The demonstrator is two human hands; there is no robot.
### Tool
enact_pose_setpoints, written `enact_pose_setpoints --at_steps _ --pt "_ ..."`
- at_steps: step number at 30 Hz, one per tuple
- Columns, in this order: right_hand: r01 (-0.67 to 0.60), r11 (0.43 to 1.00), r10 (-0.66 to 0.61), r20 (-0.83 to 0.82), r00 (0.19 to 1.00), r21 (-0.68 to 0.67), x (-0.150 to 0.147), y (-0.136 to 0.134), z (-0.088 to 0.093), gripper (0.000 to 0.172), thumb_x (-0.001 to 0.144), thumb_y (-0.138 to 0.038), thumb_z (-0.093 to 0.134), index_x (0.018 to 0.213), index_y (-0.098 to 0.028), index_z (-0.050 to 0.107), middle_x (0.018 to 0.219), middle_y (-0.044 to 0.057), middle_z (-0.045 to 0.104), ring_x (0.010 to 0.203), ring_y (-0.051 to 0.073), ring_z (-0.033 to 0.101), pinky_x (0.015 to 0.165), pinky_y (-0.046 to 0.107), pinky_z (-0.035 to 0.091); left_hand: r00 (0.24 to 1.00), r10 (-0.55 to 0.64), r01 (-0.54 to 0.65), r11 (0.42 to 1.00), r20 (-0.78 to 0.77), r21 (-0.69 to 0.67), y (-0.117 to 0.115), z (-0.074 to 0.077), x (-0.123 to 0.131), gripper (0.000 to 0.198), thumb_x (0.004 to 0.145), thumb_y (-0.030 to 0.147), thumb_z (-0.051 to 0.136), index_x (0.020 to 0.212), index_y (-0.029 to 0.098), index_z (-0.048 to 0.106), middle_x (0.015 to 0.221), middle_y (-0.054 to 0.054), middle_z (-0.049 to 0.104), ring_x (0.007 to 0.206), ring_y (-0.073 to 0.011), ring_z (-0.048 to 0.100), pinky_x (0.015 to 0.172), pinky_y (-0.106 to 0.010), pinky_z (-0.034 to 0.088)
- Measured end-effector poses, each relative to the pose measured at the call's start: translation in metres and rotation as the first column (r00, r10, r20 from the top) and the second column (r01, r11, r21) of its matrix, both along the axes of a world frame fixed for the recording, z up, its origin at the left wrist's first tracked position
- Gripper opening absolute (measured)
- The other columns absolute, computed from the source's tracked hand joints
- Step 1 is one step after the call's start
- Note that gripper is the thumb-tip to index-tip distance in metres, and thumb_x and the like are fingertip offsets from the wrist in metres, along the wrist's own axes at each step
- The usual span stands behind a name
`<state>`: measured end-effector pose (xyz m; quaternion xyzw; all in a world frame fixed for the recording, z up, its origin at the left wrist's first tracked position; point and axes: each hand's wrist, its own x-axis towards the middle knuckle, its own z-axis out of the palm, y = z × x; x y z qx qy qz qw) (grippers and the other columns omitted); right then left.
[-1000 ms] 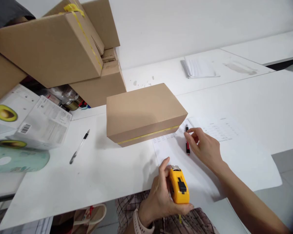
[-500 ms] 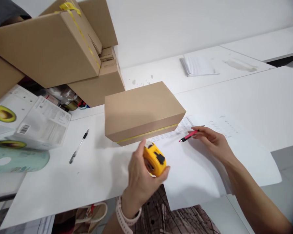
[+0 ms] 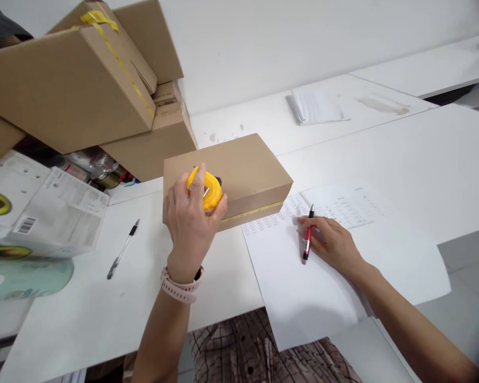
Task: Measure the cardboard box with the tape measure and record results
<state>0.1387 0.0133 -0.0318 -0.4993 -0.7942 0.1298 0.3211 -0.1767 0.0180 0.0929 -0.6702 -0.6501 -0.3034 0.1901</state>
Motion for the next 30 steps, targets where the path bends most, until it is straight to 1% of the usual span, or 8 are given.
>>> enact_pose_setpoints --at_steps 4,7,10,12,15,19,23,30 --pt "-0.023 0.999 0.023 0.003 1.0 0.026 0.0 0.001 -0.002 0.006 0.094 -0.022 0.055 0.091 -0.026 0.057 0.113 0.005 0.078 0.1 0.026 0.073 0.081 0.042 0.055 0.998 -0.069 0.067 0.979 0.004 0.192 -0.004 -0.003 0.014 0.064 0.09 0.04 0.066 0.145 0.011 0.052 0.141 -0.023 0.056 0.136 -0.04 0.045 0.111 -0.055 0.035" --pt "0.009 1.0 -0.011 -0.049 0.999 -0.029 0.001 -0.002 0.001 0.008 0.094 -0.032 0.06 0.092 -0.026 0.055 0.111 0.007 0.078 0.097 0.027 0.073 0.077 0.041 0.055 0.941 -0.316 0.339 0.876 -0.121 0.343 -0.02 -0.025 0.042 0.046 0.09 0.024 0.066 0.134 0.014 0.058 0.119 -0.016 0.07 0.114 -0.0309 0.063 0.097 -0.045 0.048" --pt "0.127 0.974 -0.159 -0.17 0.972 -0.185 0.003 -0.009 0.008 0.019 0.094 -0.044 0.06 0.092 -0.026 0.052 0.1 0.008 0.078 0.088 0.026 0.073 0.074 0.039 0.053 0.735 -0.654 0.646 0.755 -0.177 -0.107 -0.035 -0.06 0.074 0.024 0.098 0.017 0.051 0.117 0.016 0.066 0.094 -0.007 0.074 0.07 -0.0165 0.068 0.067 -0.029 0.052" --pt "0.149 0.932 -0.259 -0.318 0.912 -0.33 0.005 -0.012 0.015 0.024 0.099 -0.05 0.051 0.095 -0.026 0.052 0.087 0.006 0.076 0.084 0.025 0.072 0.078 0.04 0.053 0.718 -0.682 0.57 0.69 -0.137 -0.447 -0.039 -0.079 0.09 0.029 0.102 0.024 0.048 0.123 0.011 0.064 0.116 -0.014 0.073 0.072 -0.0171 0.07 0.062 -0.028 0.054" --pt "-0.086 0.863 -0.25 -0.567 0.785 -0.499 0.001 -0.007 0.027 0.039 0.102 -0.058 0.039 0.109 -0.025 0.057 0.089 0.006 0.074 0.09 0.024 0.07 0.086 0.042 0.052 0.776 -0.622 0.402 0.617 -0.107 -0.676 -0.036 -0.093 0.101 0.052 0.101 0.038 0.054 0.143 0.007 0.05 0.153 -0.024 0.049 0.095 -0.0256 0.074 0.071 -0.034 0.06" --pt "-0.227 0.763 -0.25 -0.6 0.76 -0.605 -0.016 0.014 0.035 0.036 0.09 -0.056 0.064 0.085 -0.02 0.063 0.076 0.003 0.065 0.073 0.017 0.06 0.071 0.032 0.048 0.786 -0.616 0.395 0.574 -0.06 -0.717 -0.032 -0.094 0.1 0.06 0.101 0.042 0.052 0.149 0.008 0.041 0.16 -0.025 0.038 0.108 -0.0289 0.072 0.08 -0.037 0.061" --pt "-0.1 0.806 -0.317 -0.568 0.759 -0.583 -0.039 0.033 0.028 0.041 0.086 -0.057 0.069 0.075 -0.021 0.054 0.058 -0.006 0.045 0.053 0.011 0.039 0.052 0.027 0.032 0.785 -0.618 0.412 0.575 -0.045 -0.707 -0.033 -0.094 0.098 0.057 0.1 0.041 0.054 0.147 0.01 0.043 0.16 -0.025 0.039 0.11 -0.0289 0.071 0.08 -0.038 0.062" --pt "-0.092 0.852 -0.256 -0.565 0.785 -0.515 -0.044 0.037 0.013 0.036 0.083 -0.052 0.072 0.08 -0.022 0.053 0.064 -0.003 0.055 0.058 0.014 0.049 0.055 0.029 0.039 0.78 -0.622 0.411 0.591 -0.067 -0.694 -0.033 -0.094 0.096 0.058 0.101 0.043 0.052 0.147 0.008 0.044 0.159 -0.024 0.04 0.104 -0.0277 0.073 0.077 -0.038 0.063"
